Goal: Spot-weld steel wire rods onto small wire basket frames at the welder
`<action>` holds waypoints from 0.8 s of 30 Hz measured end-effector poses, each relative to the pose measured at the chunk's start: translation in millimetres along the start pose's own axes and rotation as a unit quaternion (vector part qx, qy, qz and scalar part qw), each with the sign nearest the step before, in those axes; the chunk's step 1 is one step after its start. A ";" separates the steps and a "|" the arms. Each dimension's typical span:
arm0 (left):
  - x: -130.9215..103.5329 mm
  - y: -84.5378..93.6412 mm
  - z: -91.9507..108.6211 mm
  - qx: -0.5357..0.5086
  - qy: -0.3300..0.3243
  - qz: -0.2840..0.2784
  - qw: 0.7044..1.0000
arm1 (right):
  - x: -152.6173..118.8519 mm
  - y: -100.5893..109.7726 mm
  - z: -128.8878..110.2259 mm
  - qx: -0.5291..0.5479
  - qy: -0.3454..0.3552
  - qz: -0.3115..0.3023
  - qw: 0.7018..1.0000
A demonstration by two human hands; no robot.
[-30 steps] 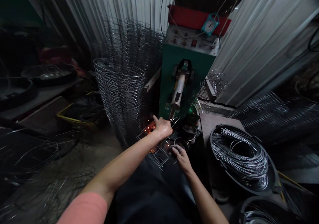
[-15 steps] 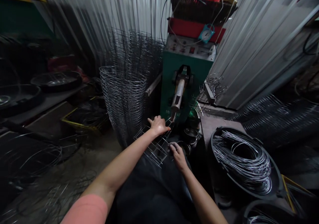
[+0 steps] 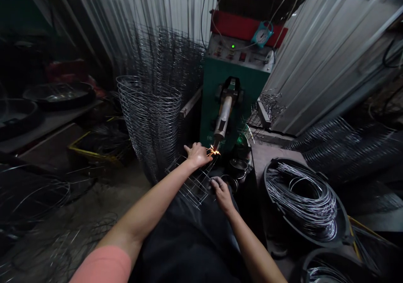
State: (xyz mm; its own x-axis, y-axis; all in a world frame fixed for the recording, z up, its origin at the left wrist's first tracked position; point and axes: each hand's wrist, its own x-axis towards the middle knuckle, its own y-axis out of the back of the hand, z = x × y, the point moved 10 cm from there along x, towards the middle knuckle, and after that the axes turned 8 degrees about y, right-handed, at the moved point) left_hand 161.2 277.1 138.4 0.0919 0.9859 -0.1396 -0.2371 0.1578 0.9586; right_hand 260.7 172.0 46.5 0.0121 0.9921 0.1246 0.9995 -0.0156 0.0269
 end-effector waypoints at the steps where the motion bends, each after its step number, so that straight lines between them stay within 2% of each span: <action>1: 1.0 -0.7 0.9 0.000 -0.005 0.004 1.000 | 0.0 -0.3 0.9 0.001 -0.004 0.002 1.000; 6: 6.6 -1.0 10.8 0.024 -0.037 0.046 0.998 | -0.5 -5.9 5.1 0.009 -0.015 0.001 1.000; 9: -4.6 7.4 10.0 0.009 -0.062 0.067 0.996 | -7.0 -5.0 -3.1 -0.018 0.001 0.015 1.000; 12: -42.1 20.6 -8.8 -0.069 -0.110 0.112 0.985 | -22.7 -0.6 -17.3 -0.052 0.020 0.035 0.998; 14: -80.2 20.4 -34.6 -0.141 -0.146 0.150 0.968 | -35.9 3.0 -25.2 -0.066 0.022 0.049 0.996; 17: -141.3 0.5 -95.1 -0.251 -0.131 0.243 0.928 | -53.6 6.6 -31.8 -0.066 0.009 0.071 0.995; 19: -174.3 -27.8 -130.7 -0.280 -0.092 0.282 0.913 | -61.8 6.4 -34.7 -0.056 -0.001 0.081 0.995; 21: -195.6 -60.3 -139.0 -0.264 -0.093 0.255 0.926 | -67.1 4.1 -38.2 -0.054 -0.006 0.079 0.995; 22: -204.4 -71.9 -134.9 -0.245 -0.102 0.238 0.934 | -69.3 2.6 -40.0 -0.058 -0.009 0.074 0.995; 24: -219.0 -84.6 -112.5 -0.192 -0.143 0.197 0.951 | -73.4 2.7 -44.8 -0.085 -0.008 0.070 0.994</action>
State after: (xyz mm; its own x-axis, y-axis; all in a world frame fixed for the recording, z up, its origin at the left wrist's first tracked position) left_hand 52.4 54.1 59.9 0.1691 0.9260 0.3376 -0.6377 -0.1584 0.7538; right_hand 261.3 93.5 81.9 0.1529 0.9806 0.1224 0.9688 -0.1731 0.1771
